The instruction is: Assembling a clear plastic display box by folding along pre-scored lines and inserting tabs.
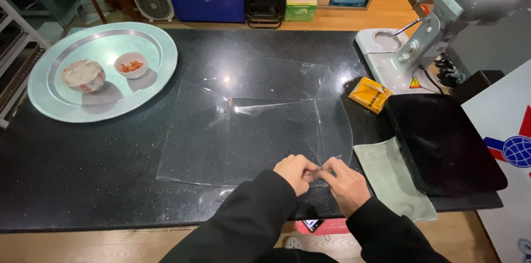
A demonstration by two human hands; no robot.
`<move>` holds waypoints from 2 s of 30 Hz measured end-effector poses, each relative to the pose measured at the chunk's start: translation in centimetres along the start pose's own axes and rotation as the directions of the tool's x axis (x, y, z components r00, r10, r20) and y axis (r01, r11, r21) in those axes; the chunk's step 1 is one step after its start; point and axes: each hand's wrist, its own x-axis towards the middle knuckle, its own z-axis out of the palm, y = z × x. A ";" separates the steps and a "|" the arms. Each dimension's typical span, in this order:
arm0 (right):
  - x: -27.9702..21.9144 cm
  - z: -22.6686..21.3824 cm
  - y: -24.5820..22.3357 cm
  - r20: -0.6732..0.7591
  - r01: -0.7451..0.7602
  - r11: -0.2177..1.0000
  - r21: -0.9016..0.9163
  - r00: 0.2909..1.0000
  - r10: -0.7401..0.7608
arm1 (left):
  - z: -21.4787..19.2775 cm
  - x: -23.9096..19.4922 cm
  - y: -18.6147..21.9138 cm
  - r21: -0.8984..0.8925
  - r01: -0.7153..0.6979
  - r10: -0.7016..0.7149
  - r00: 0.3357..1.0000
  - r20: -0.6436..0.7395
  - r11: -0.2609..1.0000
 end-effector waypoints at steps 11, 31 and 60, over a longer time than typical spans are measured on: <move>-1.6 -0.6 -1.5 -0.180 -0.036 0.996 -0.077 0.983 0.022 | -0.9 0.5 0.5 0.041 0.168 -0.161 0.977 -0.137 0.985; 0.2 -0.7 -2.4 -0.206 -0.020 0.996 -0.085 0.978 0.003 | -0.9 0.1 -0.3 -0.018 0.059 -0.061 0.980 -0.188 0.998; 1.4 -0.3 -1.6 -0.158 -0.003 0.999 -0.037 0.987 -0.003 | 0.1 0.5 -1.1 0.030 0.066 -0.057 0.971 -0.231 0.997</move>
